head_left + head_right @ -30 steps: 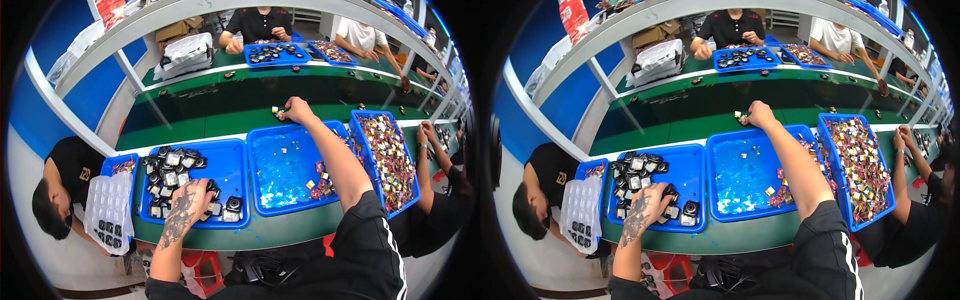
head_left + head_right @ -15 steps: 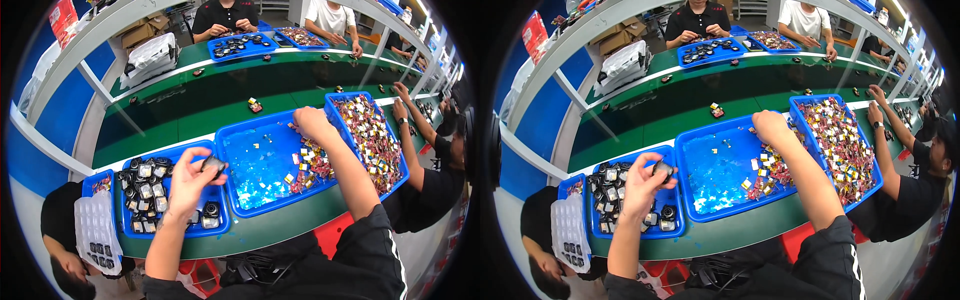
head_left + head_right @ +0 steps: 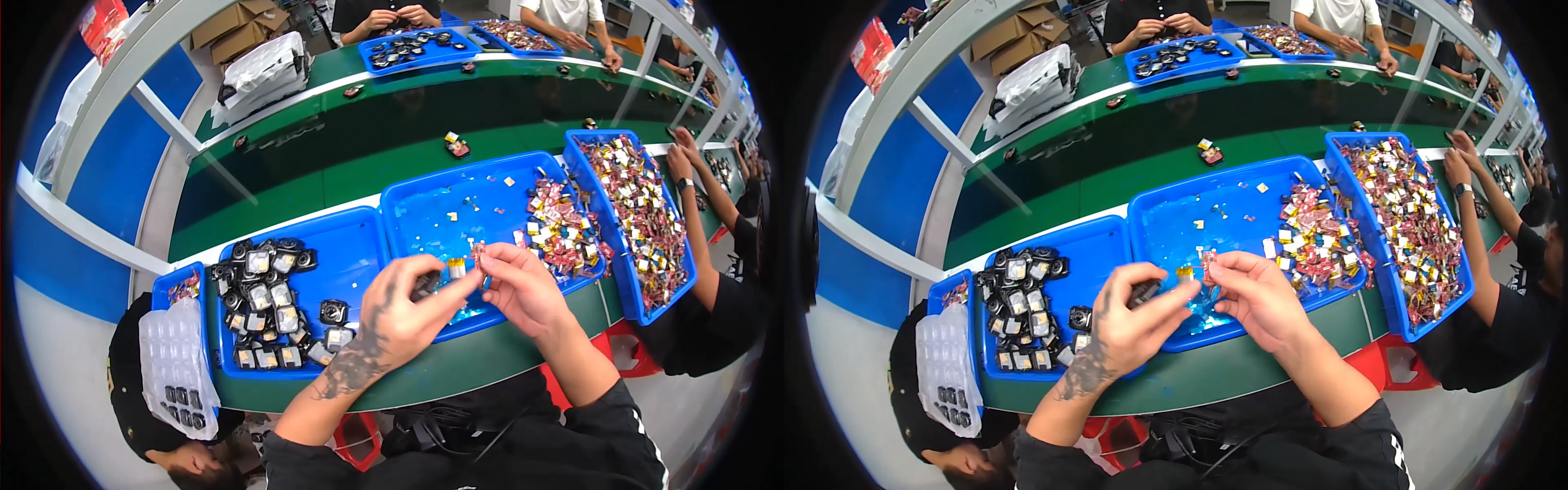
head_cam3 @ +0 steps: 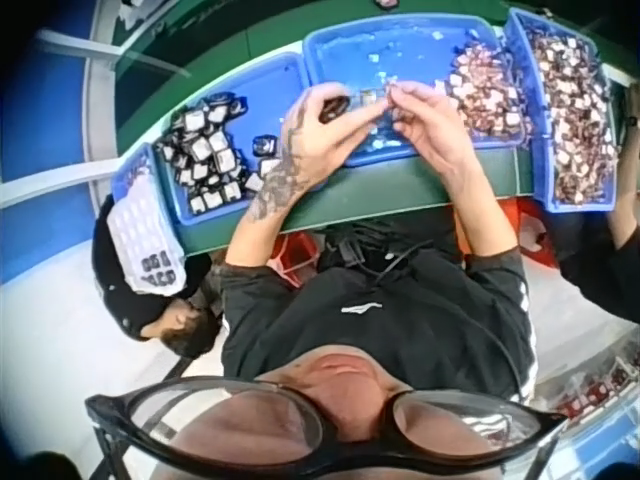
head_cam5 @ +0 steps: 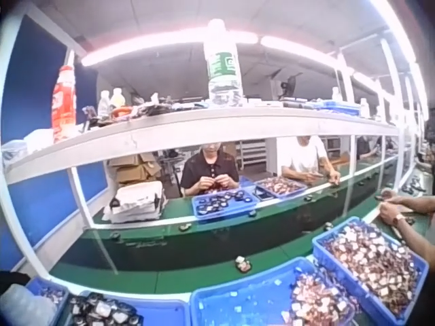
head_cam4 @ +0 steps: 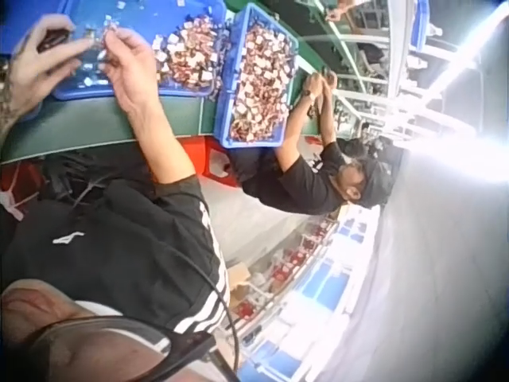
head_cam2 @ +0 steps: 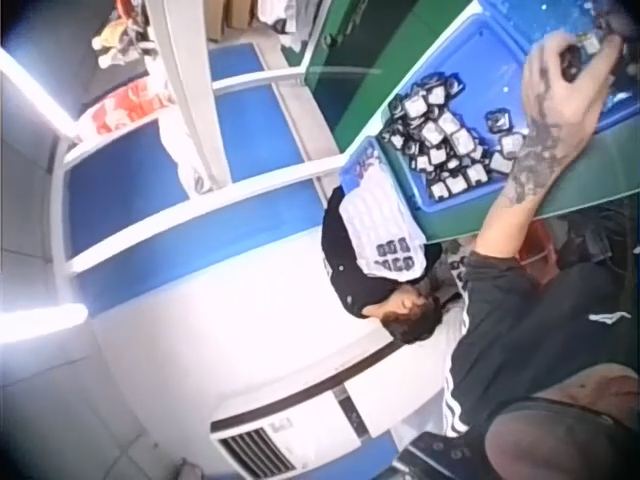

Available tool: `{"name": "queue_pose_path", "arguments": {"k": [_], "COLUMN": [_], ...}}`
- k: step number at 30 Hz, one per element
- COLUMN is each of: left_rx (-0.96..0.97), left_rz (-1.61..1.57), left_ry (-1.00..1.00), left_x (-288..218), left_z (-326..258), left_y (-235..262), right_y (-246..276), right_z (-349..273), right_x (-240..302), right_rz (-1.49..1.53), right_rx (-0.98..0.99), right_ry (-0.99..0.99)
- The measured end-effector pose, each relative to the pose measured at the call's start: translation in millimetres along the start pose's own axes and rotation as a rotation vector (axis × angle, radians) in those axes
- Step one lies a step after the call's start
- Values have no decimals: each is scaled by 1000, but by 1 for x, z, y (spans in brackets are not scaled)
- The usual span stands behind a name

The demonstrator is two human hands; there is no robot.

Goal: Assemble small electronic components by manually fitting plastic and metallic parts into a housing tray.

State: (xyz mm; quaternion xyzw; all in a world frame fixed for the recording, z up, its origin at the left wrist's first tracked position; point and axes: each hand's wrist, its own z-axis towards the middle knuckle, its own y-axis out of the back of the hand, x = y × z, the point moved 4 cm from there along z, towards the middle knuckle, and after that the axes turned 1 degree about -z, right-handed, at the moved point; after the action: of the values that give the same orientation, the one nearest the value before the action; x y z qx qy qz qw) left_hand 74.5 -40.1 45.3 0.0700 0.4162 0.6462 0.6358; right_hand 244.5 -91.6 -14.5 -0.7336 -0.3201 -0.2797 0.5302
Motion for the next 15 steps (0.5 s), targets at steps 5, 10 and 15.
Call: {"name": "queue_pose_path", "arguments": {"k": [5,10,15], "left_rx": [-16,21,79], "left_rz": [141,-395,-304], "left_ry": [-60,354,318], "left_x": [2,19,15], "left_z": [-6,-22,-24], "left_y": [-6,-5,-8], "right_y": [-11,-37,-60], "right_z": [7,-15,-32], "right_x": [-22,-1,19], "right_rz": [-18,-486,-1221], "right_rx": [63,-111,25], "right_ry": [-51,329,871]}}
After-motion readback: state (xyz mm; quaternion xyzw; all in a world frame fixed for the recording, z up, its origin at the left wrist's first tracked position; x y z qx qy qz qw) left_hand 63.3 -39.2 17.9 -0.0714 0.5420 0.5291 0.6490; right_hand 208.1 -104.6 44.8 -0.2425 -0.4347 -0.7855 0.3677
